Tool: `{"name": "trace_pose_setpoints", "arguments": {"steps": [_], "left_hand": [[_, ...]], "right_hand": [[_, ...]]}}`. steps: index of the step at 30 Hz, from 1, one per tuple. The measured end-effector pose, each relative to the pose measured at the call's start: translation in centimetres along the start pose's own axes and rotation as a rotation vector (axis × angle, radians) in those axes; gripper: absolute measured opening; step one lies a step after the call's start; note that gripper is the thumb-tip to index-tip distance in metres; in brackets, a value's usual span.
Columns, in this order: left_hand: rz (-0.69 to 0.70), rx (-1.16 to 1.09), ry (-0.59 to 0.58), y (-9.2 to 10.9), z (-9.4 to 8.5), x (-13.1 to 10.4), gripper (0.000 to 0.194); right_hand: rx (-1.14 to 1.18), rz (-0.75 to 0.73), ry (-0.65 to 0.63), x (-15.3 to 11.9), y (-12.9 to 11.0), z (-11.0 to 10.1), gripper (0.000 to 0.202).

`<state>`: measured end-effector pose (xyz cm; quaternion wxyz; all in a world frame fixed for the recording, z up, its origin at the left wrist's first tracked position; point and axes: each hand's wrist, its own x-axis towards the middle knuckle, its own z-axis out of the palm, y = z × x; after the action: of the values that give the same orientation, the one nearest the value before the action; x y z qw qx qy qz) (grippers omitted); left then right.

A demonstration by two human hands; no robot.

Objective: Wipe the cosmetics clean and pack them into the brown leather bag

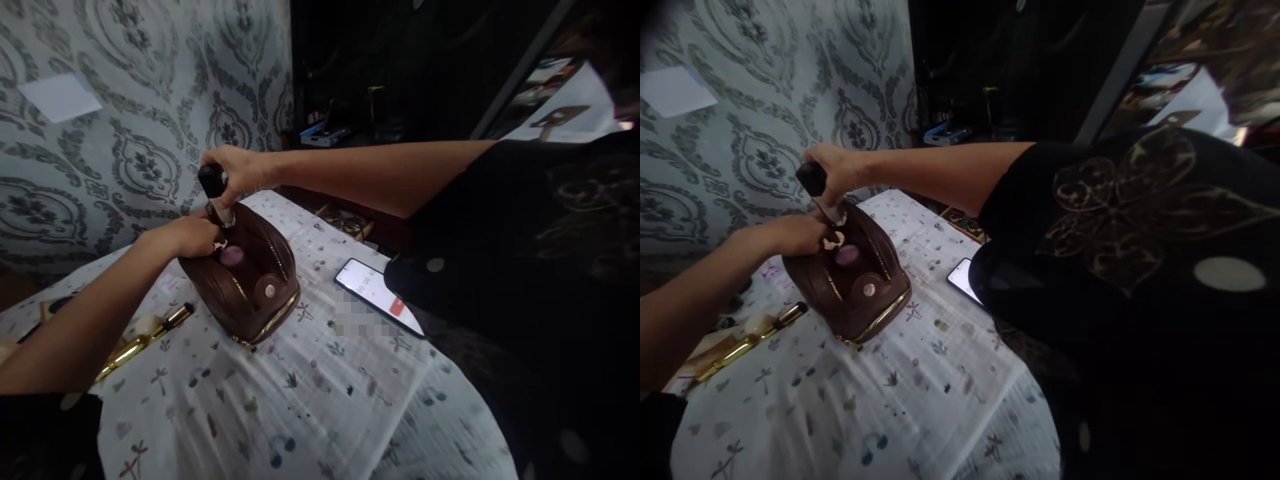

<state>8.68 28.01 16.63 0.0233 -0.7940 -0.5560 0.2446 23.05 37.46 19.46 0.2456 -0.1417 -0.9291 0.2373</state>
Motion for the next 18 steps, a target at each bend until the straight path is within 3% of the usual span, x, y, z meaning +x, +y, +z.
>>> {"name": "trace_pose_setpoints", "arguments": {"steps": [2, 4, 8, 14, 18], "left_hand": [[-0.013, 0.059, -0.115, 0.6, 0.0, -0.1, 0.041], [-0.040, 0.110, -0.151, 1.2, 0.0, -0.5, 0.045], [-0.065, 0.174, -0.163, 2.1, 0.1, -1.2, 0.039], [-0.069, 0.191, -0.139, 2.2, 0.5, -1.5, 0.034], [-0.054, 0.195, -0.131, 2.3, 0.6, -1.4, 0.035]], "right_hand": [[-0.110, -0.049, -0.023, 0.4, -0.1, 0.1, 0.036], [-0.181, -0.110, -0.040, 0.7, 0.1, 0.5, 0.041], [-0.229, -0.207, -0.099, 1.3, 0.4, 1.5, 0.046], [-0.477, -0.145, -0.224, 1.2, -0.3, 2.7, 0.034], [-0.601, -0.229, -0.310, 1.2, 0.0, 3.7, 0.032]]}}
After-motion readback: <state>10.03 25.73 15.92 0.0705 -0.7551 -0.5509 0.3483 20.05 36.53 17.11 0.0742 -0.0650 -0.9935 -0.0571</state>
